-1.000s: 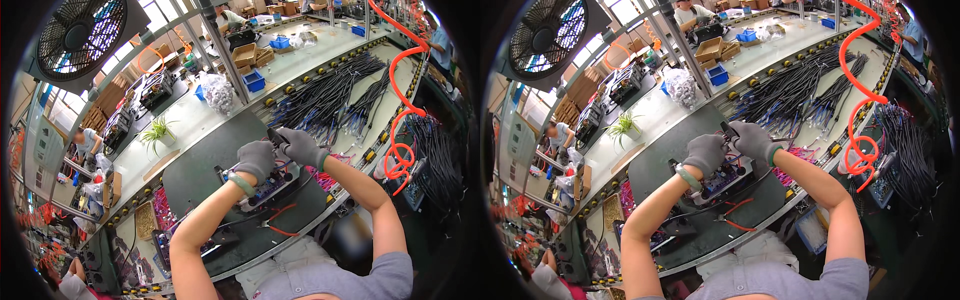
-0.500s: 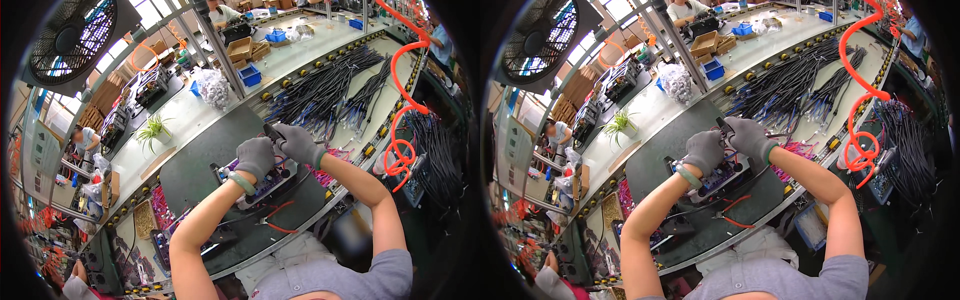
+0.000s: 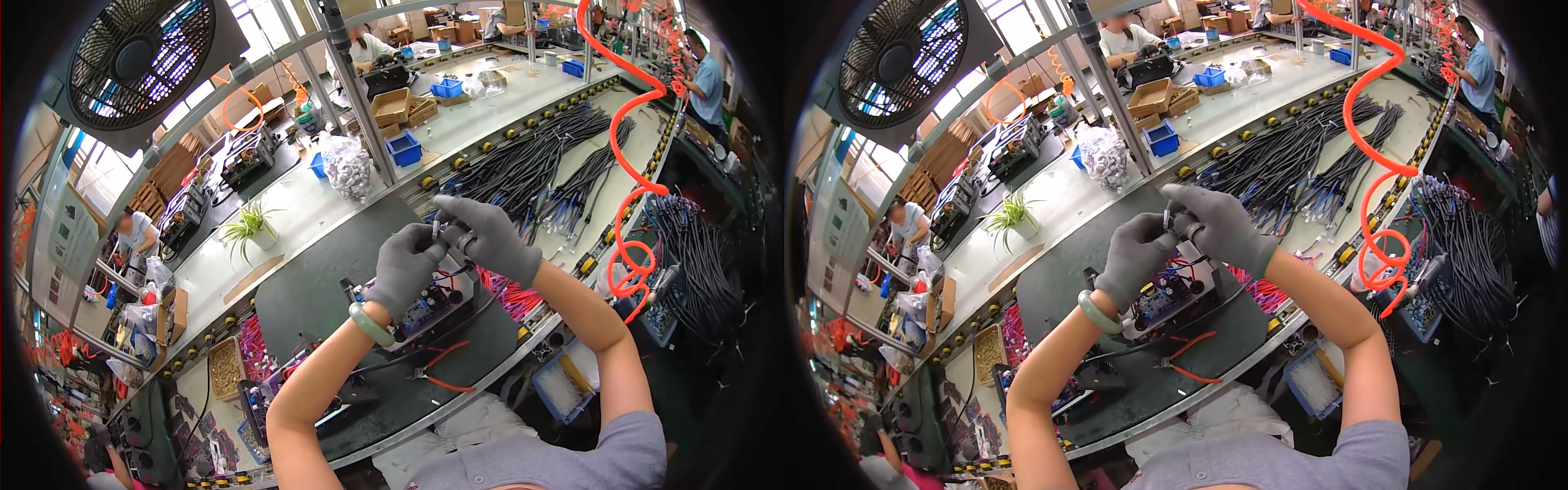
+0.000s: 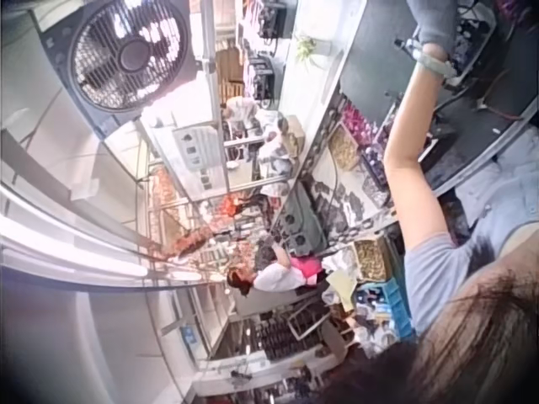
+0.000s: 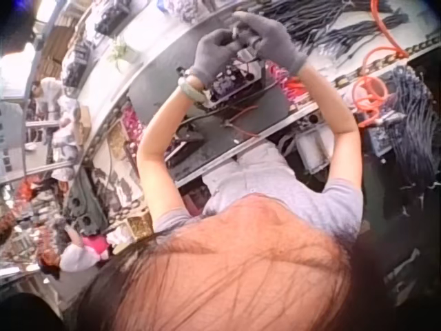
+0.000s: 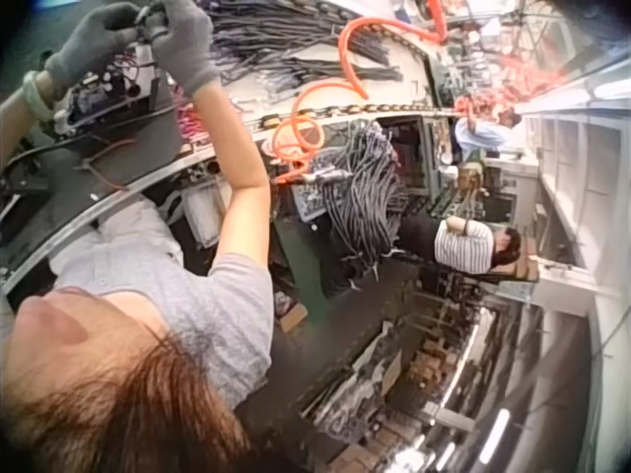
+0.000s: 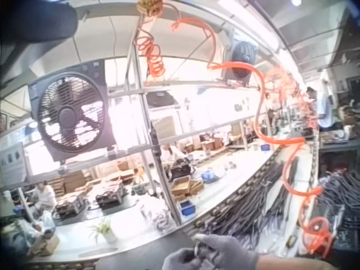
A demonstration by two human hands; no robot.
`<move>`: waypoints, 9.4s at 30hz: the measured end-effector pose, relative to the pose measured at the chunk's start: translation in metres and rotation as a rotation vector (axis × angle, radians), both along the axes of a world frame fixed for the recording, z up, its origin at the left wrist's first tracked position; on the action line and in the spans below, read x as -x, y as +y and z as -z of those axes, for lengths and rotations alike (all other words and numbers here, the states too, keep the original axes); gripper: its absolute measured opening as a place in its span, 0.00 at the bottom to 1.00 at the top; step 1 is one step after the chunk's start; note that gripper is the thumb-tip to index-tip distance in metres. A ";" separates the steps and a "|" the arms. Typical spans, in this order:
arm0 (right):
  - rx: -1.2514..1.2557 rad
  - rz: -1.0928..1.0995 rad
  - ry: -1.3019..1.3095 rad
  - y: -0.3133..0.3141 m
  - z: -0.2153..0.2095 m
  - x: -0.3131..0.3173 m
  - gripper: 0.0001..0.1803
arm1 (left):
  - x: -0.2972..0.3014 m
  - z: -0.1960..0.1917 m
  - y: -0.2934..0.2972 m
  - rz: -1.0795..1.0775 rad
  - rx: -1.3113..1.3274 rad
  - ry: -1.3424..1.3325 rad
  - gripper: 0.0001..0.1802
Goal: The person assembles electronic components on a circuit board at a factory workstation. They connect wires, insert small parts, and use a pneumatic screwdriver to secure components. The person handles multiple units, moving them between positions on the table.
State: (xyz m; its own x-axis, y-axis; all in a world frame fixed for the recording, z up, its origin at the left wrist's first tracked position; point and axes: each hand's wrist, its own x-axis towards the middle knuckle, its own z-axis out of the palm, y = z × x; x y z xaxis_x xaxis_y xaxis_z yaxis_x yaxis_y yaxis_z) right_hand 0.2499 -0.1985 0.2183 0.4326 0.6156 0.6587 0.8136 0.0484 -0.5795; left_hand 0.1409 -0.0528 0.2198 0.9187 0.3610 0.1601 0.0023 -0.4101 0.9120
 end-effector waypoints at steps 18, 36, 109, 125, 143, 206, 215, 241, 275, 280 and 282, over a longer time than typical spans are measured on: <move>0.412 0.237 0.126 0.026 0.057 -0.013 0.14 | -0.016 0.029 0.018 -0.047 -1.012 0.316 0.11; 0.351 0.153 0.184 0.023 0.051 -0.014 0.11 | -0.021 0.032 0.037 0.006 -0.722 0.223 0.08; 0.269 -0.353 0.372 0.124 0.106 -0.041 0.23 | 0.310 0.028 0.123 -0.545 -0.870 0.200 0.29; 0.144 -0.096 0.515 -0.106 0.039 0.046 0.17 | 0.707 0.149 0.090 -1.381 0.173 0.968 0.20; -0.167 0.978 0.054 -0.326 0.024 0.065 0.13 | 0.379 0.067 0.076 -0.704 -0.153 0.255 0.30; -0.352 -0.314 0.853 -0.035 0.120 0.193 0.25 | 0.203 0.223 -0.058 0.227 1.174 0.197 0.10; -0.470 -0.499 0.869 -0.007 0.079 0.191 0.17 | 0.200 0.158 -0.057 0.128 1.930 0.064 0.19; -0.636 -0.795 1.311 0.028 0.062 0.210 0.30 | 0.245 0.119 -0.051 -0.147 1.613 -0.100 0.25; -0.209 -0.997 1.807 0.160 0.079 0.230 0.19 | 0.302 0.022 0.182 -0.230 -0.297 0.939 0.14; -0.201 -1.004 1.762 0.160 0.077 0.228 0.18 | 0.338 0.040 0.157 -0.328 -0.167 0.576 0.26; -0.203 -0.997 1.762 0.160 0.080 0.229 0.19 | 0.344 0.050 0.136 -0.413 -0.275 0.600 0.26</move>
State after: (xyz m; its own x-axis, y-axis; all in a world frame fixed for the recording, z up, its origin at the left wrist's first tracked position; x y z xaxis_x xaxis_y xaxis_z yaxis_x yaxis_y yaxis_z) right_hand 0.0211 -0.0386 0.1387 0.1766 0.9823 0.0628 -0.8572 0.1849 -0.4807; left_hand -0.2029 0.0836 0.1694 0.6760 0.7122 -0.1891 0.6654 -0.4796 0.5721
